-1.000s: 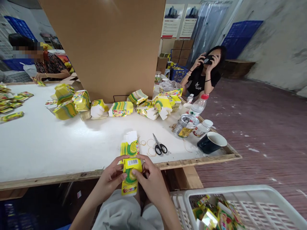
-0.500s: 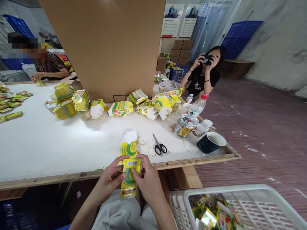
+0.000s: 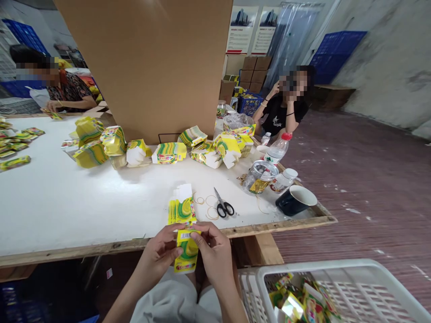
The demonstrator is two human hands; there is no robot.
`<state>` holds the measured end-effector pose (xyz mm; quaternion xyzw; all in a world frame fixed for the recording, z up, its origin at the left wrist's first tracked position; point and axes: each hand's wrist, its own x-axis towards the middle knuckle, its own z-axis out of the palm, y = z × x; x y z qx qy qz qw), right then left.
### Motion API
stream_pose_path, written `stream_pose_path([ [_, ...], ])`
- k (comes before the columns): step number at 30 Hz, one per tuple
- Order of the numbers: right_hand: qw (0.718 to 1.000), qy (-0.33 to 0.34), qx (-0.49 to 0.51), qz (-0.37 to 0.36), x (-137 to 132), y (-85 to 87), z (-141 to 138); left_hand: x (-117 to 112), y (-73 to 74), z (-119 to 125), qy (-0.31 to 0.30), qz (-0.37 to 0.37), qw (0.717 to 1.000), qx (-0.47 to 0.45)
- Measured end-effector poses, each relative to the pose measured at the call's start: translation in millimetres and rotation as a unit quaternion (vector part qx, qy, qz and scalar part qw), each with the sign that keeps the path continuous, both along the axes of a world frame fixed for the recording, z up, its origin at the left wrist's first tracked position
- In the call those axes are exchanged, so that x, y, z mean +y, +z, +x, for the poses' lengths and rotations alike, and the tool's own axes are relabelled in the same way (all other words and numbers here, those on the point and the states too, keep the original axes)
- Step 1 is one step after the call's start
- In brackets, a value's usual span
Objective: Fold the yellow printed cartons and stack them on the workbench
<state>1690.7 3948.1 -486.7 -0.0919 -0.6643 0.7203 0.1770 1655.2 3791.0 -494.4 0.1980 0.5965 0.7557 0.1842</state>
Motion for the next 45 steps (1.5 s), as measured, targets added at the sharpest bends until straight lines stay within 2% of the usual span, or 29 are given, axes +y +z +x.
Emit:
stream_pose_path([
  [3,0.999,-0.015,0.024,0.046,-1,4.9,4,5,3.4,4,0.022,-0.034,0.998,0.054],
  [6,0.99,-0.002,0.002,0.144,25,18.1,25,9,4.2,6,0.004,-0.042,0.998,0.056],
  [8,0.965,0.001,-0.056,0.258,58,31.7,48,9,-1.5,1,0.012,-0.077,0.994,0.081],
  [10,0.918,-0.036,-0.115,0.377,92,45.8,69,7,-13.0,-10,0.054,-0.153,0.977,0.135],
  [12,0.888,-0.089,-0.128,0.433,110,54.6,77,3,-27.8,-22,0.094,-0.236,0.95,0.184],
  [13,0.886,-0.098,-0.131,0.433,111,54.9,74,2,-35.0,-27,0.098,-0.264,0.939,0.196],
  [15,0.907,-0.078,-0.145,0.387,96,45.1,51,1,-46.6,-33,0.088,-0.286,0.932,0.203],
  [17,0.934,-0.06,-0.156,0.316,68,23.9,13,0,-52.5,-34,0.073,-0.281,0.935,0.203],
  [21,0.945,-0.076,-0.163,0.273,18,-23.6,-58,-6,-52.8,-28,0.065,-0.268,0.94,0.2],
  [24,0.956,-0.086,-0.166,0.227,8,-41.4,-78,-11,-51.9,-27,0.071,-0.256,0.946,0.188],
  [27,0.972,-0.083,-0.144,0.165,11,-41.9,-73,-11,-50.6,-28,0.117,-0.222,0.956,0.15],
  [30,0.988,-0.043,-0.118,0.085,9,-34.1,-56,-8,-43.8,-31,0.194,-0.065,0.979,0.012],
  [32,0.994,-0.002,-0.107,0.032,2,-28.5,-42,-6,-35.8,-31,0.166,0.062,0.979,-0.106],
  [35,0.994,0.044,-0.1,-0.03,-12,-21.4,-26,-5,-22.9,-29,0.041,0.168,0.964,-0.204],
  [37,0.992,0.06,-0.098,-0.056,-17,-17.2,-19,-6,-16.5,-26,-0.008,0.2,0.954,-0.222],
  [39,0.991,0.068,-0.096,-0.069,-18,-13.3,-14,-7,-12.1,-23,-0.025,0.211,0.951,-0.223],
  [45,0.99,0.067,-0.107,-0.058,-18,-4.0,-10,-6,-5.9,-19,-0.014,0.198,0.957,-0.212],
])
